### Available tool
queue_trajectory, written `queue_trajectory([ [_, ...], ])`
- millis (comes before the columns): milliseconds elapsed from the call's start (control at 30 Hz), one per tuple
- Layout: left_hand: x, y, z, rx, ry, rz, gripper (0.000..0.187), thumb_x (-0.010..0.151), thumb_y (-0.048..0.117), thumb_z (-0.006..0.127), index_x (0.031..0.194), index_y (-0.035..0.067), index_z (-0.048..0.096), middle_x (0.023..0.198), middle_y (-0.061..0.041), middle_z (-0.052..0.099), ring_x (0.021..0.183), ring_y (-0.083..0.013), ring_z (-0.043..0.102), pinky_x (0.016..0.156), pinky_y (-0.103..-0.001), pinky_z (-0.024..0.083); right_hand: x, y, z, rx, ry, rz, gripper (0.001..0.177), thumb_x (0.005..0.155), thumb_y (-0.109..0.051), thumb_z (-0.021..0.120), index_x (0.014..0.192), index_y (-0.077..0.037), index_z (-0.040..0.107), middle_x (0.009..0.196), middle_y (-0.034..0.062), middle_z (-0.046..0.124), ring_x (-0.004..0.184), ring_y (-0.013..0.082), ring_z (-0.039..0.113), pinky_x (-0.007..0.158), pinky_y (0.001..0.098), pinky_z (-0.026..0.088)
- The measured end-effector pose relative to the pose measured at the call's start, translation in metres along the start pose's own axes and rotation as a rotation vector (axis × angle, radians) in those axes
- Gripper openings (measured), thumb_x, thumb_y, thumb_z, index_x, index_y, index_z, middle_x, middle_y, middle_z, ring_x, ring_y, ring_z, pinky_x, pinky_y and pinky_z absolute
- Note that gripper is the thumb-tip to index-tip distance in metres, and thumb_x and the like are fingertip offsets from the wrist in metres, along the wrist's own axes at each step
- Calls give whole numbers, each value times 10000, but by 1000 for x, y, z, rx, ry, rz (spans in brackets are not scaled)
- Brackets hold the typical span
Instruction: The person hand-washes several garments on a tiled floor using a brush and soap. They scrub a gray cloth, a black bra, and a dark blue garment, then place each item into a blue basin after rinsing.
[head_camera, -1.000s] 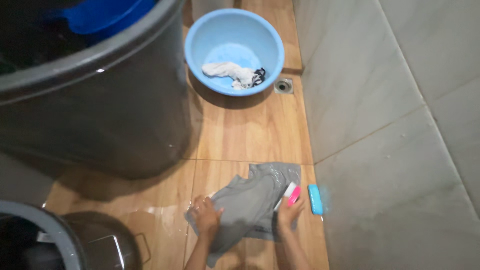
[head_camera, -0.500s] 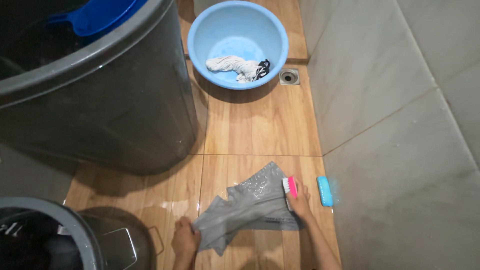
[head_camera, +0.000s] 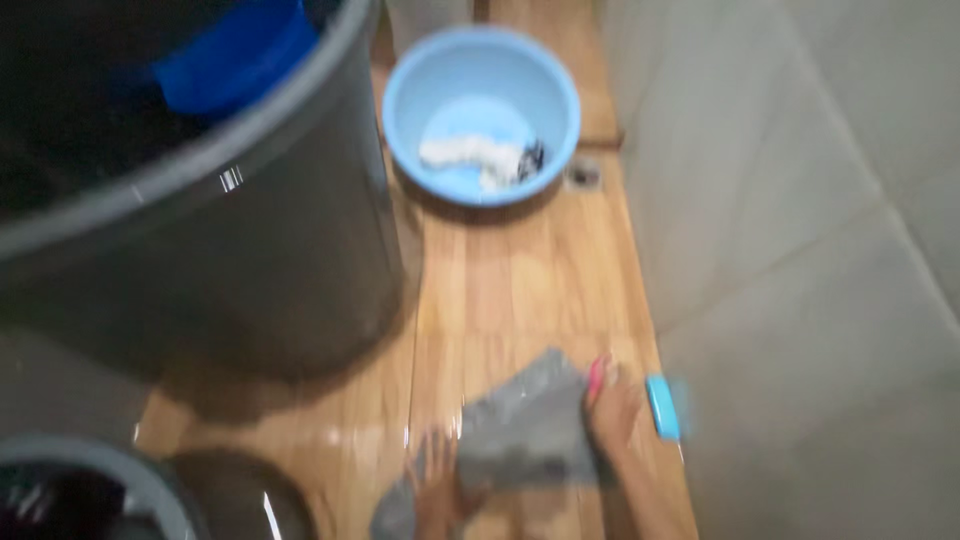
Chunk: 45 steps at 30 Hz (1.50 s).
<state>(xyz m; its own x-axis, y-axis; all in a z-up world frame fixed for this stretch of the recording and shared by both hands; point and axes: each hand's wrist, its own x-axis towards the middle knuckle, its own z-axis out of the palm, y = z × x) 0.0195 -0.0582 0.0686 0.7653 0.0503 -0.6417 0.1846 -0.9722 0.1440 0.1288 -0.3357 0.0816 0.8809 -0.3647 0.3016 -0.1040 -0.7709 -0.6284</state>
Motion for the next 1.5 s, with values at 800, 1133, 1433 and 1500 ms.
queue_trajectory([
  [800, 37, -15, 37, 62, 38, -60, 1383, 682, 919, 662, 1666, 249, -42, 1733, -36, -156, 1595, -234, -155, 1245, -672, -34, 47, 3, 44, -229, -88, -212, 353, 855, -271, 590, 1107, -51, 703, 934, 258, 669, 846, 435, 620, 720, 529, 487],
  [1133, 52, -31, 60, 22, 103, 6, 1381, 657, 949, 638, 1638, 250, -38, 1734, -37, -107, 1593, -237, -122, 1213, -719, -22, 12, -43, 79, -16, -516, -127, 425, 1020, -442, 491, 880, -95, 693, 828, 174, 685, 815, 355, 673, 746, 511, 491],
  [1433, 53, -29, 40, 55, 46, -6, 1379, 680, 961, 616, 1642, 233, -51, 1736, -70, -117, 1596, -266, -133, 1204, -728, -29, -5, -37, 141, 67, -258, -476, 309, 880, -238, 639, 1130, -59, 668, 1038, 205, 693, 970, 421, 645, 813, 526, 519],
  [1500, 42, -30, 50, 2, 183, 38, 1371, 660, 965, 624, 1623, 248, -40, 1717, -59, -105, 1579, -257, -135, 1206, -727, -44, 1, -9, 120, 7, -254, -235, 291, 920, -303, 645, 1052, -46, 680, 998, 225, 688, 949, 421, 637, 796, 528, 513],
])
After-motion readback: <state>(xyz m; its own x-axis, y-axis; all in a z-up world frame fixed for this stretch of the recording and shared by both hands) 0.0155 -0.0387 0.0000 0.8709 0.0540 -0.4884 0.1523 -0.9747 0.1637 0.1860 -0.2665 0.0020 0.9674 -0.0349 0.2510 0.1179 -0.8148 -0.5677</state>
